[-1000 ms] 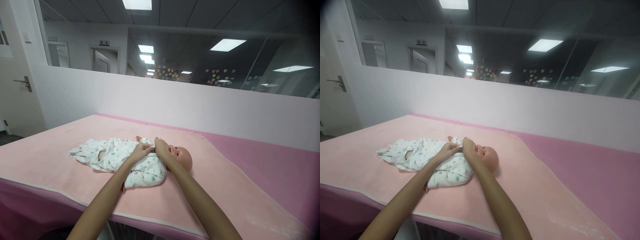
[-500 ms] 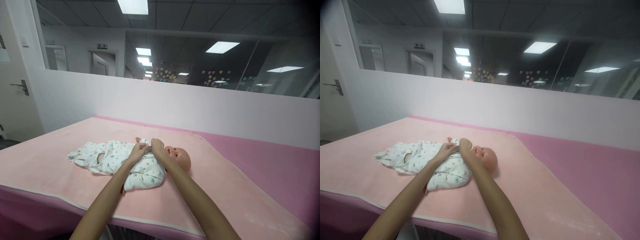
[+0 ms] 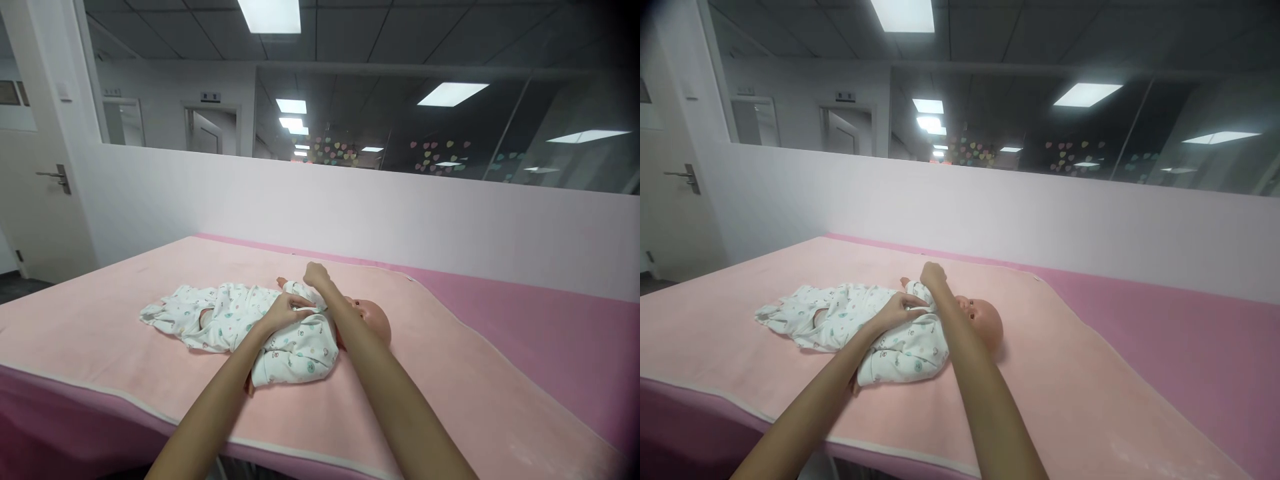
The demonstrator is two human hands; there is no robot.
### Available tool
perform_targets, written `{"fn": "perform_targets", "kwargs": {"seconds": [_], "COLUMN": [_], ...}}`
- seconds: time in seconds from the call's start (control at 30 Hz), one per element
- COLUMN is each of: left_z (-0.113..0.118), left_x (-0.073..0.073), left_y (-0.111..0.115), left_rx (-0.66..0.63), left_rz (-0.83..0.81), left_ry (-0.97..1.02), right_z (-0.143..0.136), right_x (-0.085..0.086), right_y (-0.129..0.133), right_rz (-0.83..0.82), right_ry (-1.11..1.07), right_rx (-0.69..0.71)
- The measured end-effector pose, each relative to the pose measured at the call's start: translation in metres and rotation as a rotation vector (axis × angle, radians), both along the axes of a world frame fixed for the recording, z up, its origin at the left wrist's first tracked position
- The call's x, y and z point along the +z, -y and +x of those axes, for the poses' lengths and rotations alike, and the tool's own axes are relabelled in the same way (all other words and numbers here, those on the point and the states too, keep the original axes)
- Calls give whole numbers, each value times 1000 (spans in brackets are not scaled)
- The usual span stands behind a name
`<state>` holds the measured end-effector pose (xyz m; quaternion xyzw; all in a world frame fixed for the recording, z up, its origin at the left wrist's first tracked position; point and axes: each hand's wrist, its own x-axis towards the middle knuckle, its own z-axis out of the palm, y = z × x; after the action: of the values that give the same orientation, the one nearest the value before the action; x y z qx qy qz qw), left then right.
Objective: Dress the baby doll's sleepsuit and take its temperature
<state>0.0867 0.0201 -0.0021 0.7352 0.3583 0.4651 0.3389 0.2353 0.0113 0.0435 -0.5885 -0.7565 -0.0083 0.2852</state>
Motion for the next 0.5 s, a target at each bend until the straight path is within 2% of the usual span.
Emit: {"fn": "perform_targets", "kwargs": {"seconds": [0.13, 0.23, 0.3, 0.4, 0.5], "left_z": [0, -2, -6, -14, -22], "left_x": [-3, -1, 3, 10, 14], "left_y": [-1, -3, -5, -6, -6], "left_rx": [-29, 15, 106, 337, 519], "left_rz": [2, 10, 5, 9, 51], "left_ry": [-25, 31, 152, 301, 280], "right_z": [-50, -65, -66, -63, -62], "right_x": [0, -6, -12, -19, -19], "right_y": [-41, -66, -76, -80, -72], "right_rz": [-211, -356, -414, -436, -421], "right_ry": [59, 100, 122, 143, 149], "right_rx": [45, 58, 67, 97, 120]}}
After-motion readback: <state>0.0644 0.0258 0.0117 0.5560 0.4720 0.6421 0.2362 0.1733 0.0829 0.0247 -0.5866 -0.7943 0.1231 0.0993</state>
